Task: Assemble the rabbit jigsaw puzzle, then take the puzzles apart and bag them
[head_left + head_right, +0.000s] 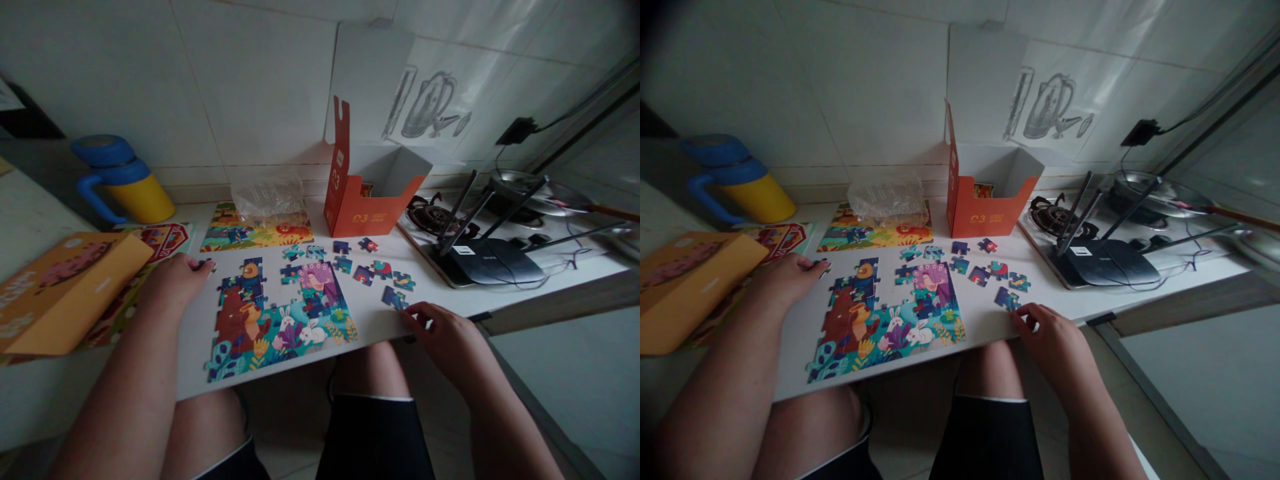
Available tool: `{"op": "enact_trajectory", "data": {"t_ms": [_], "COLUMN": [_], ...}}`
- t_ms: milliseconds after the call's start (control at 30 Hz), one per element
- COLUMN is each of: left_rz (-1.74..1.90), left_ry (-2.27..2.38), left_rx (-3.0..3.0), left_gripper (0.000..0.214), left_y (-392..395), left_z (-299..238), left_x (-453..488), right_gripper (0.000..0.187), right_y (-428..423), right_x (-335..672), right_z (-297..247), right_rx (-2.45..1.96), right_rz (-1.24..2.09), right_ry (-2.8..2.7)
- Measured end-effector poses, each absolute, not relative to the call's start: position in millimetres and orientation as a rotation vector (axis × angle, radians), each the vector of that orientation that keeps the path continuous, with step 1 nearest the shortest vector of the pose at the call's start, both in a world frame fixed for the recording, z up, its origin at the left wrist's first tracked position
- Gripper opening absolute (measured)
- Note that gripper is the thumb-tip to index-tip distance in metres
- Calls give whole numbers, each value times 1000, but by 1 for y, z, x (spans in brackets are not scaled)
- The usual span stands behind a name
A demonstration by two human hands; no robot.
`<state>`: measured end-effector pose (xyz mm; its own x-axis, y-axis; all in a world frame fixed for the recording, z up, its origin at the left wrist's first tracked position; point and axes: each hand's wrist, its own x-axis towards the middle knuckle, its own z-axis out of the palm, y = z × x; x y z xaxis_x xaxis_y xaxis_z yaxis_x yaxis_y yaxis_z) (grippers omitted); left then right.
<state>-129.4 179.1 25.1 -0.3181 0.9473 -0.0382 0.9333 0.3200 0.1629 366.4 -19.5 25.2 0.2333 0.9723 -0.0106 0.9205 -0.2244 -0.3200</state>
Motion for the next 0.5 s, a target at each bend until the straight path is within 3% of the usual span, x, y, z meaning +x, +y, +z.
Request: {"op": "enact_trajectory", "data": {"t_ms": [300, 500], "left_rz": [157, 206], "left_ry": [2431, 2456], "left_rx": [1739, 1736], "left_gripper": [50, 38], "left_y": [178, 177], "left_z": [30, 27], "left_x": [-128, -127], "right_gripper": [42, 49], "right_y": [-19, -25], "right_x": [368, 361], "right_z": [16, 10], "right_rx": [-2305, -2246], "right_rz": [214, 206], "right_ry": [-1741, -1782]}}
